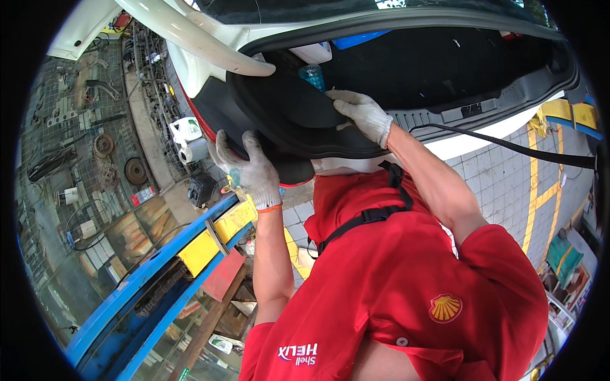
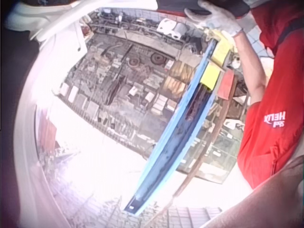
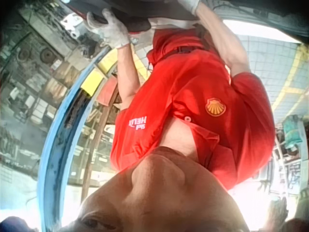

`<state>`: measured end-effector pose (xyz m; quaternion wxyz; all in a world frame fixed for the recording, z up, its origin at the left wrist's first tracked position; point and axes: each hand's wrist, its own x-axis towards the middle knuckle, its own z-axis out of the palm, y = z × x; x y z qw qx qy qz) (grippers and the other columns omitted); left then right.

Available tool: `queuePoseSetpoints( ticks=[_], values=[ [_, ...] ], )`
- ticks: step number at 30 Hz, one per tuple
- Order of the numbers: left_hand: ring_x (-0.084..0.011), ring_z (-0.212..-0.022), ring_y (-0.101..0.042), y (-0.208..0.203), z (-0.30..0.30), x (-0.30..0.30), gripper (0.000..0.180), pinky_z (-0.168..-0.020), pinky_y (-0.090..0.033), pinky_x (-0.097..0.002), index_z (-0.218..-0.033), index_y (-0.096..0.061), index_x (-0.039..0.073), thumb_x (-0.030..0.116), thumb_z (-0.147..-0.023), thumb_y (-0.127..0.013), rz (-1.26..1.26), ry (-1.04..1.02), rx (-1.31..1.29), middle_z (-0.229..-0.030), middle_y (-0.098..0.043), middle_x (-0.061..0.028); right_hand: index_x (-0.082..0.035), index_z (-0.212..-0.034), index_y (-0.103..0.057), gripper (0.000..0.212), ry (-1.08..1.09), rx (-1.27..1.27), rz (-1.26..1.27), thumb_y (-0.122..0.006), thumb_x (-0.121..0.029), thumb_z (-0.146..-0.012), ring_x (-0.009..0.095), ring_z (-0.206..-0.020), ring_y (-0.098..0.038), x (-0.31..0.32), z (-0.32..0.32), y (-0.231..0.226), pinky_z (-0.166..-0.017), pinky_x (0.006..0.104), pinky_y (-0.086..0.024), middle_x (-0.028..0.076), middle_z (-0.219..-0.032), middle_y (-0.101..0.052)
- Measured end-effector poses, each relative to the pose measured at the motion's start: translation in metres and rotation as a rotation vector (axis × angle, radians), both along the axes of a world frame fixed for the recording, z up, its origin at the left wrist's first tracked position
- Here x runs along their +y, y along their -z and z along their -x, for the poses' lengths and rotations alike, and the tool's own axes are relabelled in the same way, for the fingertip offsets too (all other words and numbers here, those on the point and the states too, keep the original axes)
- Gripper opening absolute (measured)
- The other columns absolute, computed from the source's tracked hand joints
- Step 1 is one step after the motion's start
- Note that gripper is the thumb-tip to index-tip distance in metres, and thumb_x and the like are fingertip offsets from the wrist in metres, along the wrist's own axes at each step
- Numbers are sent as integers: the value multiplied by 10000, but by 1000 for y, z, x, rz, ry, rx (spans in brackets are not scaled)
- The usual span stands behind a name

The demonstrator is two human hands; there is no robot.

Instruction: The person removes the trunk liner, disconnects the taillight wiring, and replaces the taillight assembly on a white car. They then reinstall the trunk liner and close the trunk.

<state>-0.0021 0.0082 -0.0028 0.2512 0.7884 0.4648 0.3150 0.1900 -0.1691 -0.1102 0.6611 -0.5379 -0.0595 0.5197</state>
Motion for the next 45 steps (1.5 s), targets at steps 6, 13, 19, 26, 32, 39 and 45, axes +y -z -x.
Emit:
queuePoseSetpoints(
  ticks=[6, 13, 19, 26, 32, 39, 45],
  values=[
    [-409, -1618, -357, -2, 1, -1, 613, -1314, -324, -507, -1561, -528, -25, 270, -1069, -744, 8, -2, 30, -1700, -370, -265, -17, -1636, -553, 503, -140, -72, 102, -581, -193, -1166, 222, -1263, -687, 18, 4, 4, -904, 373, -679, 123, -1482, -663],
    [-402, -1614, -361, -2, 1, 0, 630, -1316, -320, -501, -1572, -521, -22, 283, -1069, -746, 8, -6, 46, -1709, -364, -255, -31, -1645, -548, 568, -258, -226, 197, -629, -308, -1156, 212, -1180, -699, 26, -2, -5, -858, 347, -668, 147, -1461, -673],
    [-400, -1621, -346, 0, 2, 2, 648, -1317, -315, -501, -1590, -502, -17, 295, -1073, -737, -5, 10, 54, -1720, -345, -250, -99, -1670, -536, 672, -317, -327, 300, -663, -473, -1126, 231, -1173, -693, 30, 1, -24, -862, 358, -630, 158, -1464, -685],
    [-388, -1591, -366, 0, 3, 2, 637, -1311, -317, -505, -1594, -485, 0, 279, -1076, -730, 31, 26, 20, -1689, -362, -246, -140, -1679, -521, 707, -489, -800, 415, -497, -601, -1143, 382, -1532, -535, 31, 2, -20, -1244, 439, -443, 200, -1659, -573],
    [-379, -1577, -380, -3, 2, 1, 613, -1308, -316, -505, -1596, -477, 12, 244, -1083, -717, 23, 29, 42, -1685, -362, -229, -147, -1694, -497, 721, -698, -944, 451, -442, -616, -1150, 414, -1531, -522, 39, -15, -19, -1267, 467, -414, 209, -1661, -554],
    [-380, -1581, -384, -6, -1, -3, 595, -1303, -319, -512, -1600, -480, 20, 231, -1088, -698, 83, -2, 10, -1688, -377, -227, -66, -1745, -369, 845, -637, -803, 313, -466, -646, -1139, 416, -1597, -450, 54, -11, -3, -1307, 451, -366, 255, -1737, -446],
    [-386, -1594, -378, -6, 0, -2, 600, -1309, -311, -529, -1609, -476, 30, 227, -1086, -692, 82, 10, 35, -1713, -359, -229, -16, -1771, -259, 1080, -406, -545, 237, -506, -793, -1062, 401, -1656, -366, 83, -1, -13, -1326, 392, -332, 283, -1764, -397]
  ],
)
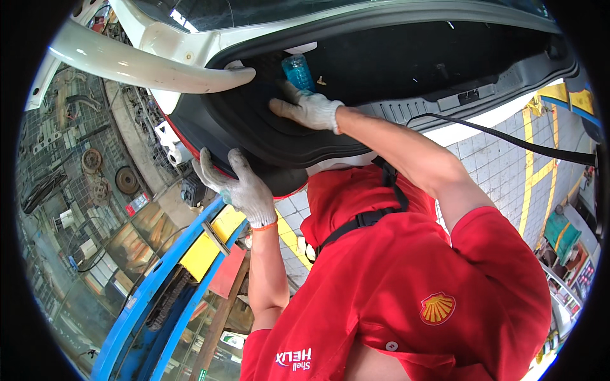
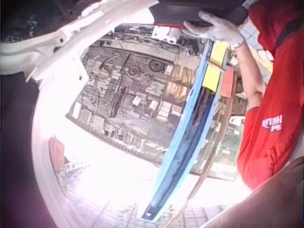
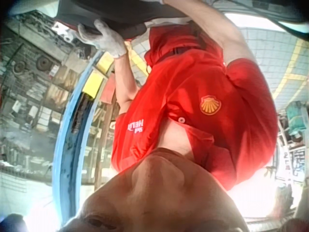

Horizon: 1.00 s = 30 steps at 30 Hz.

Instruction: The person removes the trunk liner, disconnects the taillight wiring, and replaces the taillight assembly on a white car. They then reinstall the trunk liner and close the trunk.

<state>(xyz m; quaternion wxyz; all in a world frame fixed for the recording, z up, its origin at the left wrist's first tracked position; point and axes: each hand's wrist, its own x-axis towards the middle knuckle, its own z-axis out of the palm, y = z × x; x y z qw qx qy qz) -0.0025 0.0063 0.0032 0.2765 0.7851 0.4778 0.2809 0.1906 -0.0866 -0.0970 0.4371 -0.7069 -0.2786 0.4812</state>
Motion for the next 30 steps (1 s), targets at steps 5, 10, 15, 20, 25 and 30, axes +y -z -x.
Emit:
queuePoseSetpoints(
  ticks=[5, 10, 15, 20, 25, 30],
  values=[
    [-394, -1606, -359, 2, 2, 0, 643, -1313, -308, -535, -1614, -470, 24, 241, -1062, -717, -28, -19, 26, -1716, -360, -236, 33, -1575, -524, 865, 261, -167, -97, -481, -695, -1111, 489, -1432, -578, 25, 25, 5, -1193, 488, -477, 325, -1541, -601],
    [-377, -1643, -293, 1, 2, -3, 723, -1345, -267, -513, -1639, -444, 17, 293, -1045, -751, 37, -2, -14, -1747, -298, -227, 18, -1524, -574, 824, 177, -174, -89, -487, -690, -1110, 501, -1357, -631, 20, 24, 8, -1135, 510, -516, 331, -1455, -664],
    [-375, -1657, -272, -5, 0, -7, 712, -1346, -271, -513, -1665, -434, 25, 299, -1076, -725, 58, 29, 9, -1778, -248, -209, 5, -1543, -561, 864, 294, -188, -73, -501, -726, -1086, 497, -1387, -617, 25, 25, 0, -1138, 508, -519, 333, -1471, -659],
    [-401, -1664, -255, -8, 1, -12, 722, -1351, -257, -521, -1663, -456, 31, 309, -1061, -740, 52, 55, 22, -1802, -212, -246, 8, -1565, -552, 874, 225, -245, -130, -487, -723, -1090, 485, -1391, -621, 29, 29, 29, -1152, 497, -512, 328, -1457, -673],
    [-446, -1659, -271, -5, -2, -11, 790, -1345, -262, -558, -1650, -477, 24, 296, -986, -807, 50, 11, 26, -1806, -213, -276, -67, -1546, -576, 752, 311, -378, -162, -485, -671, -1107, 483, -1357, -633, 42, 33, 37, -1114, 505, -532, 305, -1443, -670],
    [-403, -1665, -269, -4, -2, -8, 837, -1346, -265, -541, -1651, -477, 32, 304, -958, -859, 0, 35, 103, -1825, -182, -238, -84, -1451, -638, 646, 287, -149, -75, -491, -627, -1135, 482, -1354, -619, 34, 22, 6, -1077, 511, -547, 279, -1502, -628]
  ],
)
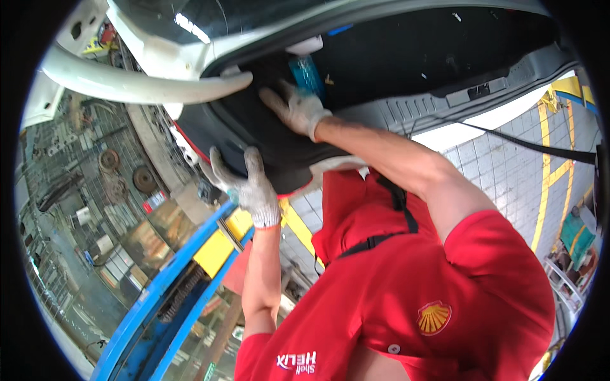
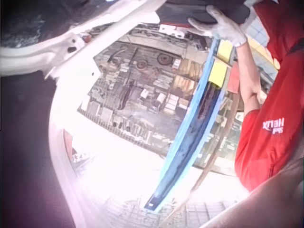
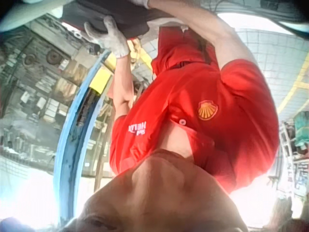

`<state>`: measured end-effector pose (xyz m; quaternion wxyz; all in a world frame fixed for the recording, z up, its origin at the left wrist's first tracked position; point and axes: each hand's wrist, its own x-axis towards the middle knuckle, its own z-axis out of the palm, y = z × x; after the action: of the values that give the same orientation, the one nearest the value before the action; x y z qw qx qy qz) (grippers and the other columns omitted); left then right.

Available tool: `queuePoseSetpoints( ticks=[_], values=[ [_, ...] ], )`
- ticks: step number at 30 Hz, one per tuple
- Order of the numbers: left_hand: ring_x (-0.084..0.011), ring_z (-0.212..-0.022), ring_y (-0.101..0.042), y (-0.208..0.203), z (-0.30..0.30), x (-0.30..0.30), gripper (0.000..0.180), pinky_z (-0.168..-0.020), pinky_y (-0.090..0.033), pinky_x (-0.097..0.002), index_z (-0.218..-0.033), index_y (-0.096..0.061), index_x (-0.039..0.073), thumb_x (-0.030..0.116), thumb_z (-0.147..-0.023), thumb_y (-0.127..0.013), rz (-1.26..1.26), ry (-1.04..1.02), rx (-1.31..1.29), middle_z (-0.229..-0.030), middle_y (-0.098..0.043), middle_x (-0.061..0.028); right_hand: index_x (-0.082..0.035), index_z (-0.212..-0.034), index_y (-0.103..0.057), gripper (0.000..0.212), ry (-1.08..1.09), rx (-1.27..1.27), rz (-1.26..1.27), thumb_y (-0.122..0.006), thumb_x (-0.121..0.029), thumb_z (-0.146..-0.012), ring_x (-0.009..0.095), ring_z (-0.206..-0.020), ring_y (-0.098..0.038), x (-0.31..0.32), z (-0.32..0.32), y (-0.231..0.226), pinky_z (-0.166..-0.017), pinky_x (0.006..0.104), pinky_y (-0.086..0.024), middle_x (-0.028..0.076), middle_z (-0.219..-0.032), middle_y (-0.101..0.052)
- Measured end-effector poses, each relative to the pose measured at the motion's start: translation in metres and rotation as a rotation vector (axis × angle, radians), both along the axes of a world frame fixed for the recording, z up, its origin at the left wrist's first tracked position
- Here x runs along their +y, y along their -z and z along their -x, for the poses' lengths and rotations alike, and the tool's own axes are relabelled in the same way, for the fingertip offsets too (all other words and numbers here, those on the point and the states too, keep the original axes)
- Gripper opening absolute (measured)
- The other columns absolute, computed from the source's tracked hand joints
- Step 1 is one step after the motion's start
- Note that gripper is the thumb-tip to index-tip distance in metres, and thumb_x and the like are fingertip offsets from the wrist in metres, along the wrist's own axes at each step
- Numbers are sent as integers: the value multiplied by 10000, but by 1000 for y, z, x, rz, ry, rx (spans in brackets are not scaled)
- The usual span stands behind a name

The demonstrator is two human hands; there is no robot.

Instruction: The person removes the trunk liner, disconnects the taillight wiring, and replaces the taillight assembly on a white car. They then reinstall the trunk liner and close the trunk.

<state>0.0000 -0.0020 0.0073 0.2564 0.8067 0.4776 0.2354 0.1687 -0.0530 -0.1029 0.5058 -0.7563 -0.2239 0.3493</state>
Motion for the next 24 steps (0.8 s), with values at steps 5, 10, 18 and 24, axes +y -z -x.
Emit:
queuePoseSetpoints(
  ticks=[5, 10, 18, 24],
  values=[
    [-426, -1692, -166, -1, 11, 2, 833, -1352, -210, -576, -1664, -462, 51, 380, -993, -830, 39, 62, 7, -1820, -159, -262, -76, -1555, -573, 718, 79, -18, -138, -479, -650, -1134, 456, -1433, -575, -11, 7, -5, -1166, 485, -502, 253, -1587, -578],
    [-450, -1677, -179, -3, 15, 20, 775, -1347, -203, -595, -1668, -460, 70, 485, -1066, -715, 13, 159, 6, -1810, -165, -276, -68, -1669, -459, 802, 125, -120, -167, -523, -644, -1114, 471, -1483, -535, -21, 25, 0, -1229, 494, -449, 278, -1589, -575],
    [-406, -1629, -304, 8, 12, 17, 635, -1329, -272, -538, -1577, -562, 15, 428, -1110, -681, 57, 128, -134, -1787, -240, -246, -38, -1573, -549, 743, 17, -1, -99, -470, -633, -1135, 470, -1399, -605, 0, 5, -4, -1181, 487, -490, 302, -1509, -628],
    [-346, -1610, -323, 14, 10, 21, 576, -1293, -357, -522, -1549, -595, 27, 359, -1090, -700, 221, 76, -291, -1767, -274, -222, -50, -1564, -598, 733, 100, 20, -122, -442, -631, -1145, 394, -1482, -578, 0, 20, 23, -1231, 447, -454, 285, -1558, -623]
  ],
)
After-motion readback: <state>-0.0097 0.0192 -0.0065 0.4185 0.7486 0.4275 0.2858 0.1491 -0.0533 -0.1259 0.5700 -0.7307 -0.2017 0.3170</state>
